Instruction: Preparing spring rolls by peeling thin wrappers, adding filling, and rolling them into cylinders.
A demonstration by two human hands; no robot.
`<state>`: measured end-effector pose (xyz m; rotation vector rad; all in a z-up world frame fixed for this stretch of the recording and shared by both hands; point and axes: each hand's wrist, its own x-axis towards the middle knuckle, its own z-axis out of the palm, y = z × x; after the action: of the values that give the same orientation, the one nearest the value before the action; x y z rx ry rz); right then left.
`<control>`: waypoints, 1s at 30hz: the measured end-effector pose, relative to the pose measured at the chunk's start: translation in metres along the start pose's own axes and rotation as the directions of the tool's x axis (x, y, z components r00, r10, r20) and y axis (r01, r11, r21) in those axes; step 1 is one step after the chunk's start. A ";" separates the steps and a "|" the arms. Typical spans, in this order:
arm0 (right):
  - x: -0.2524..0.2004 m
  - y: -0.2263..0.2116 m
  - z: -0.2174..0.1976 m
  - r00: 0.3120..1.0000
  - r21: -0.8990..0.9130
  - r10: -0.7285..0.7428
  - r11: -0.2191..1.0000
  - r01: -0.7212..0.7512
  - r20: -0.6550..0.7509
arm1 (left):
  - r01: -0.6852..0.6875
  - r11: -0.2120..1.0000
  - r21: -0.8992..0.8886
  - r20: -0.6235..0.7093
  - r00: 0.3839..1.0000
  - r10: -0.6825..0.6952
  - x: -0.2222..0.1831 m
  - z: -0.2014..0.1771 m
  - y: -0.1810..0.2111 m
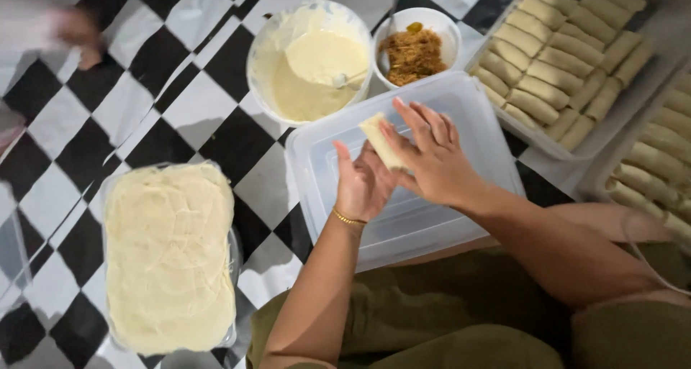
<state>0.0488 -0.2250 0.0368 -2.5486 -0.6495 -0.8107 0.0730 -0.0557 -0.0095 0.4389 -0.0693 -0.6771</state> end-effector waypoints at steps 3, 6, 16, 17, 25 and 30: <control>-0.007 0.010 0.011 0.979 0.167 0.200 0.965 -0.203 0.034 | -0.157 0.983 0.092 -0.028 0.987 0.160 -0.002 0.003 -0.011; -0.009 0.019 0.007 0.748 0.651 0.490 0.396 -0.648 0.447 | -0.162 0.841 0.516 0.012 0.983 0.183 -0.007 0.049 -0.010; -0.028 0.183 -0.018 0.489 0.698 0.754 0.057 -0.714 0.439 | -0.026 0.028 0.999 0.019 0.970 0.243 -0.010 -0.006 0.010; -0.035 0.204 -0.018 0.461 0.528 0.789 0.209 -0.823 0.406 | 0.013 0.047 0.999 -0.027 0.955 0.296 -0.009 -0.002 0.013; -0.091 0.274 0.061 0.490 0.268 0.769 0.412 -0.871 0.411 | 0.151 0.116 0.982 -0.185 0.899 0.398 -0.004 -0.008 0.022; -0.100 0.284 0.085 0.400 0.055 0.740 0.443 -0.895 0.541 | 0.113 0.076 0.991 -0.134 0.895 0.426 -0.003 -0.012 0.022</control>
<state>0.1648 -0.4465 -0.1509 -2.2497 0.4305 0.2642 0.0857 -0.0343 -0.0109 1.9642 -0.1983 -0.1531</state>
